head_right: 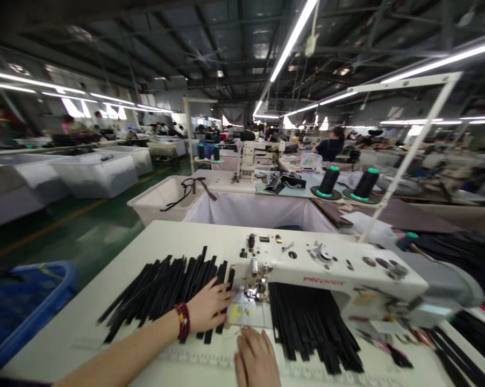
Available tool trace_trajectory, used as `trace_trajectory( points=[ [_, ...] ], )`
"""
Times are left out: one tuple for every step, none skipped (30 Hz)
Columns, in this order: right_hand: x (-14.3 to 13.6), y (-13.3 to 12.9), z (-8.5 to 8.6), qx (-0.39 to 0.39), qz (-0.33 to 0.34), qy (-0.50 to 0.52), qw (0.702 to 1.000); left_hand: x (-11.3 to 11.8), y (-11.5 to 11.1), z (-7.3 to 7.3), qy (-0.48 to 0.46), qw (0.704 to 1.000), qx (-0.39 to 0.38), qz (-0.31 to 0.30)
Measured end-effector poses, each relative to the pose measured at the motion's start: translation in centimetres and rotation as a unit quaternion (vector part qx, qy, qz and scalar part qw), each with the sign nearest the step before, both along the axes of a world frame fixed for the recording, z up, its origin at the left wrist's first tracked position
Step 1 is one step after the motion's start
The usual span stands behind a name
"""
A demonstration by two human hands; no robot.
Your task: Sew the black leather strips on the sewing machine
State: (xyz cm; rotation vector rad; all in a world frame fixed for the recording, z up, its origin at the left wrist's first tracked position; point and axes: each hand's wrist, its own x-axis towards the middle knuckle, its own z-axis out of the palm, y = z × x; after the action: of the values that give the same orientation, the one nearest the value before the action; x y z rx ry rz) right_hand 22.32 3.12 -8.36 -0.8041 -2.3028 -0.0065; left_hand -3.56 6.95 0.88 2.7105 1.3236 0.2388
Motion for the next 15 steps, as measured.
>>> trace_trajectory(
  points=[
    [0.0, 0.1, -0.6, 0.001, 0.012, -0.004, 1.000, -0.8, -2.3, 0.1, 0.003, 1.000, -0.014, -0.011],
    [-0.1, 0.1, -1.1, -0.004, 0.019, -0.001, 1.000, -1.6, -4.4, 0.1, 0.005, 1.000, -0.022, -0.015],
    [-0.5, 0.1, -1.4, -0.016, 0.025, 0.003, 1.000, -2.2, -6.2, 0.1, 0.009, 1.000, -0.026, -0.012],
    [-1.1, 0.1, -1.6, -0.034, 0.027, 0.010, 0.999, -2.6, -7.5, -0.1, 0.016, 1.000, -0.024, 0.000],
    [-2.0, 0.0, -1.6, -0.058, 0.025, 0.018, 0.998, -3.0, -8.3, -0.3, 0.022, 0.999, -0.018, 0.020],
    [-3.1, -0.1, -1.5, -0.085, 0.021, 0.026, 0.996, -3.1, -8.6, -0.5, 0.027, 0.999, -0.009, 0.043],
    [-4.4, -0.2, -1.3, -0.112, 0.014, 0.033, 0.993, -3.2, -8.5, -0.7, 0.031, 0.997, 0.002, 0.068],
    [-5.9, -0.1, -1.0, -0.139, 0.004, 0.042, 0.989, -3.2, -8.1, -0.9, 0.031, 0.995, 0.015, 0.095],
    [-7.4, 0.1, -0.8, -0.164, -0.010, 0.055, 0.985, -3.2, -7.6, -1.0, 0.029, 0.992, 0.028, 0.122],
    [-9.0, 0.5, -0.5, -0.188, -0.028, 0.072, 0.979, -3.3, -7.2, -1.0, 0.025, 0.988, 0.039, 0.145],
    [-10.5, 1.0, -0.3, -0.212, -0.047, 0.091, 0.972, -3.5, -6.8, -0.9, 0.020, 0.985, 0.045, 0.163],
    [-12.0, 1.6, -0.1, -0.234, -0.063, 0.113, 0.964, -4.0, -6.5, -0.7, 0.011, 0.983, 0.048, 0.178],
    [-13.4, 2.3, 0.1, -0.256, -0.078, 0.139, 0.954, -4.8, -6.5, -0.3, -0.001, 0.980, 0.051, 0.195],
    [-14.7, 3.0, 0.2, -0.276, -0.091, 0.168, 0.942, -6.0, -6.6, 0.1, -0.021, 0.973, 0.051, 0.223],
    [-15.9, 3.8, 0.4, -0.292, -0.103, 0.195, 0.931, -7.6, -6.8, 0.6, -0.052, 0.960, 0.046, 0.273]
  ],
)
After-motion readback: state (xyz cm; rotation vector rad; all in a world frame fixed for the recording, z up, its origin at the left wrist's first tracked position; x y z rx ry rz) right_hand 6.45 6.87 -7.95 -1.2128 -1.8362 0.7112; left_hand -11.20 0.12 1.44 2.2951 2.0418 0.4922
